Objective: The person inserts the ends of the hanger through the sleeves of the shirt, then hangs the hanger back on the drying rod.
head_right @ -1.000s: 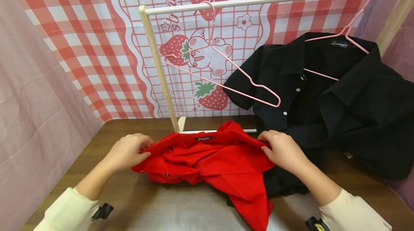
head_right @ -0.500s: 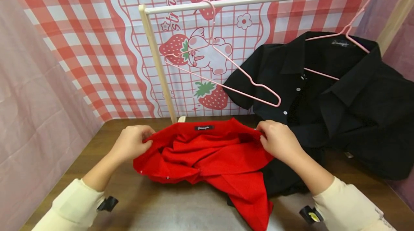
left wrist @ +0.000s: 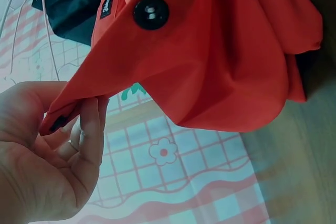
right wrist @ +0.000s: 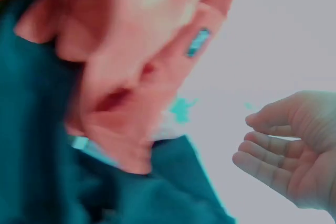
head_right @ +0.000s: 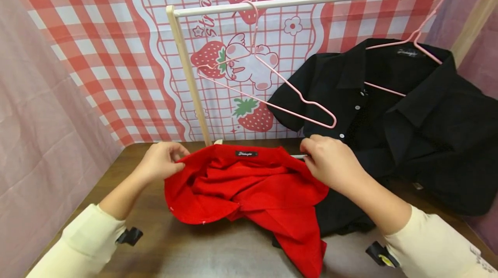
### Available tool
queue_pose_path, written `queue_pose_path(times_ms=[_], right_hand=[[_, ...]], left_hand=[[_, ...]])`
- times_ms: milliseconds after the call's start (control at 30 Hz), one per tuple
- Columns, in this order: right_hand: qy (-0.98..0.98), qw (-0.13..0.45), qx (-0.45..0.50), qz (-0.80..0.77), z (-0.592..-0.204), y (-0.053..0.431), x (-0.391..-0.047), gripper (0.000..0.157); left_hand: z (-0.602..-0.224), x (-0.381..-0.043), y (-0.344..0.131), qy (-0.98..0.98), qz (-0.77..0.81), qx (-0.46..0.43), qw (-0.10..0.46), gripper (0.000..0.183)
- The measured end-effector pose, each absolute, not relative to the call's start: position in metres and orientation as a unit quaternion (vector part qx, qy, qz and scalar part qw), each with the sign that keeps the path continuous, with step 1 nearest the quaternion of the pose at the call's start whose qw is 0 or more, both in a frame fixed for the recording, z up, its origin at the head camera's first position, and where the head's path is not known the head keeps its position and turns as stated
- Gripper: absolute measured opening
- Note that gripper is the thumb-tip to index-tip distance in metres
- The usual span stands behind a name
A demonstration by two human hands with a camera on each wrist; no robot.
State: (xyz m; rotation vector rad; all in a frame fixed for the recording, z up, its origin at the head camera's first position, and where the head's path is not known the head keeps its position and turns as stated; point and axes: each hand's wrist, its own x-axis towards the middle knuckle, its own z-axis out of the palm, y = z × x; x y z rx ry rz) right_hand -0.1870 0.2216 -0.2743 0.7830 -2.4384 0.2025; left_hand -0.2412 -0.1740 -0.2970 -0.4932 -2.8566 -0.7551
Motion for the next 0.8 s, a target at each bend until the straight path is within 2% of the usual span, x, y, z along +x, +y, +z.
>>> queue_pose_path(times_ms=[200, 300, 567, 800], right_hand=[[-0.891, 0.360, 0.265, 0.080, -0.219, 0.209, -0.187, 0.021], [-0.902, 0.360, 0.219, 0.095, -0.197, 0.204, -0.194, 0.025], [-0.963, 0.211, 0.147, 0.084, -0.162, 0.188, -0.232, 0.040], [-0.974, 0.176, 0.129, 0.068, -0.154, 0.177, -0.252, 0.031]], left_hand=[[-0.288, -0.243, -0.172, -0.953, -0.236, -0.173, 0.083, 0.017], [-0.283, -0.243, -0.171, -0.954, -0.229, -0.174, 0.088, 0.018], [-0.272, -0.244, -0.167, -0.955, -0.226, -0.170, 0.088, 0.019], [-0.266, -0.243, -0.160, -0.957, -0.219, -0.171, 0.088, 0.021]])
